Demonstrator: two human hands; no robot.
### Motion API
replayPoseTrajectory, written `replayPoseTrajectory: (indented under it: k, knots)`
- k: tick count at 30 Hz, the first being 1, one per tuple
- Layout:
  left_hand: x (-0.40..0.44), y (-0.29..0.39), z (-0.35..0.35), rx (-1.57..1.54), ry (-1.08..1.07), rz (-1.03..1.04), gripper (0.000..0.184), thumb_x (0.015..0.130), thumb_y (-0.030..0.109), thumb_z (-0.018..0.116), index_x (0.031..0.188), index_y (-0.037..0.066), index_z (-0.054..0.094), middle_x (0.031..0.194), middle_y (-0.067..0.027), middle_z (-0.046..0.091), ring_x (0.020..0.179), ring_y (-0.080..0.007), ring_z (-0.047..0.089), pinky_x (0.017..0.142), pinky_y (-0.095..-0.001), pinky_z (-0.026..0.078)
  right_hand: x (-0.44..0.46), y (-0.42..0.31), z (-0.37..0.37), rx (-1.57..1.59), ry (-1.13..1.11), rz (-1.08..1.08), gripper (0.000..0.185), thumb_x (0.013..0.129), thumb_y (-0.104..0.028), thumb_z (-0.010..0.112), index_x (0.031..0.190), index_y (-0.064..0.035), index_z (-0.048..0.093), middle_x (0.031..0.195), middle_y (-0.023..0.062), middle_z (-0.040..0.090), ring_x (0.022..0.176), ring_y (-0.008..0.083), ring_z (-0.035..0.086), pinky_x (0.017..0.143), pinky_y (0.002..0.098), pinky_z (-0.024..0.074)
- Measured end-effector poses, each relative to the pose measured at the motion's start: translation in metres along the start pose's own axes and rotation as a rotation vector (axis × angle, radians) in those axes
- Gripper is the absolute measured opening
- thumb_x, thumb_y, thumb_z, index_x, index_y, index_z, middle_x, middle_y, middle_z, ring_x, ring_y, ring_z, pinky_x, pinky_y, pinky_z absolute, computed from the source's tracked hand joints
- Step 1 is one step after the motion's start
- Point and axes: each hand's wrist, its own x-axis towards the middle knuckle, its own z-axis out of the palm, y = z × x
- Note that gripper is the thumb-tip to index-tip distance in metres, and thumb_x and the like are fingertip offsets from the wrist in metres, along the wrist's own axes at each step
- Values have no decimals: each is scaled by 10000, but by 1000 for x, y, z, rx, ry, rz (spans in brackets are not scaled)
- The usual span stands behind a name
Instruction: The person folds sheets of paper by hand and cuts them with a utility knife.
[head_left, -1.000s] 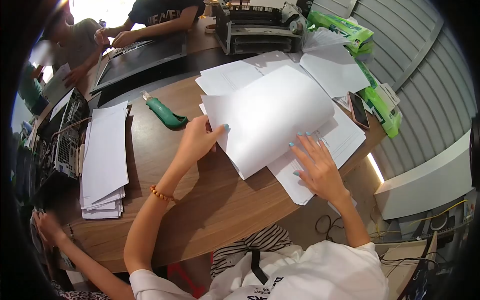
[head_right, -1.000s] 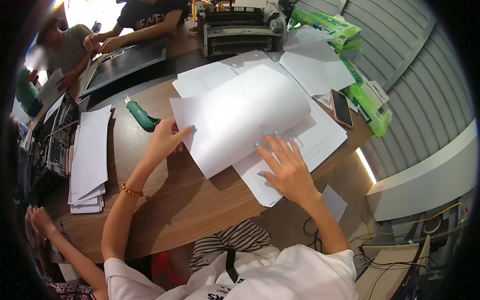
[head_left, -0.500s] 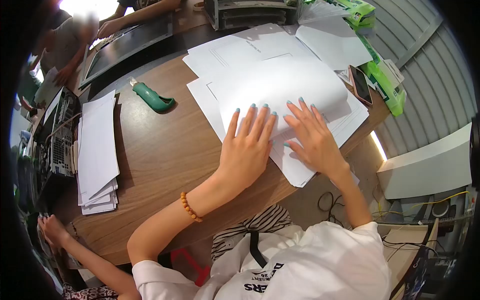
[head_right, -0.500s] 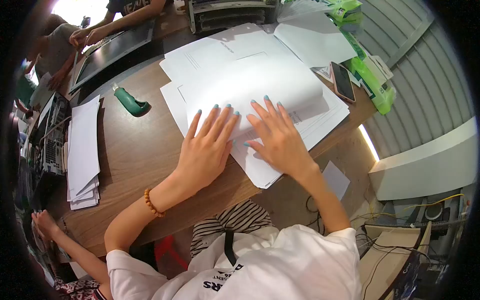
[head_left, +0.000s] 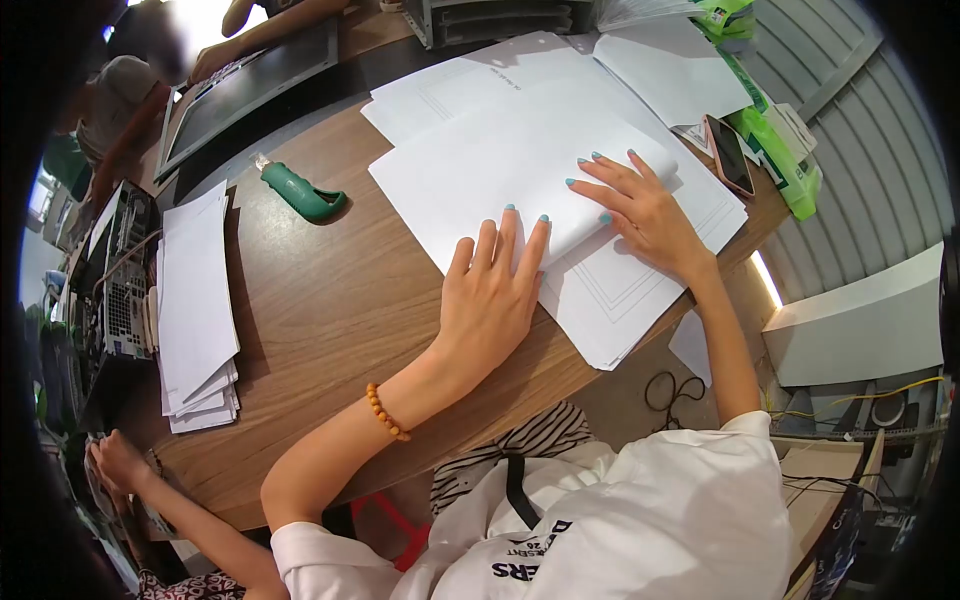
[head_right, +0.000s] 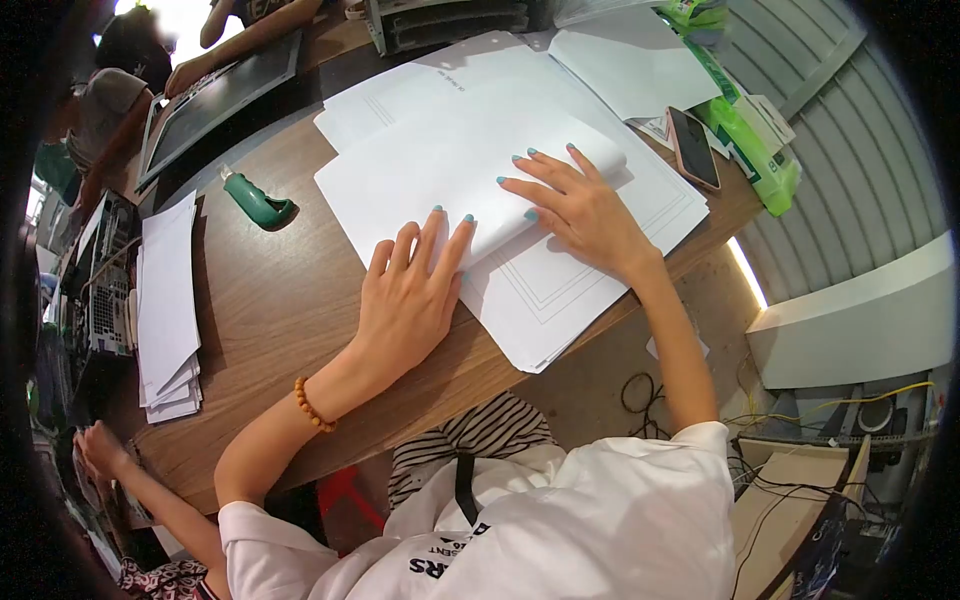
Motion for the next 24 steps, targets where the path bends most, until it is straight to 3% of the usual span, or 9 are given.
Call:
replayPoseTrajectory:
  k: [2,7,10,15,24]
  knots:
    - [0,0,-1,-16,-9,-1,499,840,158,549,1310,69,406,1257,-173,455,1070,-296,458,862,-383,368,0,1,1,-17,36,-13,369,881,-129,494,1245,-182,517,1299,82,496,1241,235,422,1079,468,249]
    - [-1,-1,1,-112,-29,-8,492,846,149,536,1311,65,401,1277,-193,429,1078,-302,442,881,-397,356,0,2,2,-1,28,-6,369,872,-120,501,1236,-180,527,1301,84,498,1237,231,429,1078,468,252]
    - [-3,-1,3,-181,-50,-20,478,861,146,517,1315,60,395,1317,-220,392,1160,-327,408,927,-419,332,-2,3,3,12,15,7,374,865,-109,504,1232,-173,530,1303,86,497,1236,231,430,1076,467,254]
    - [-5,-3,4,-281,-120,-20,477,893,154,462,1343,42,348,1388,-252,297,1326,-365,249,1058,-466,217,-1,2,3,50,-6,23,382,852,-94,505,1227,-159,538,1306,91,495,1232,243,432,1071,464,257]
    - [-4,-8,5,-287,-131,0,502,907,207,433,1367,44,318,1411,-244,268,1332,-366,239,1080,-474,186,-1,0,1,73,-14,28,394,844,-74,492,1228,-144,544,1318,106,480,1236,260,426,1067,458,254]
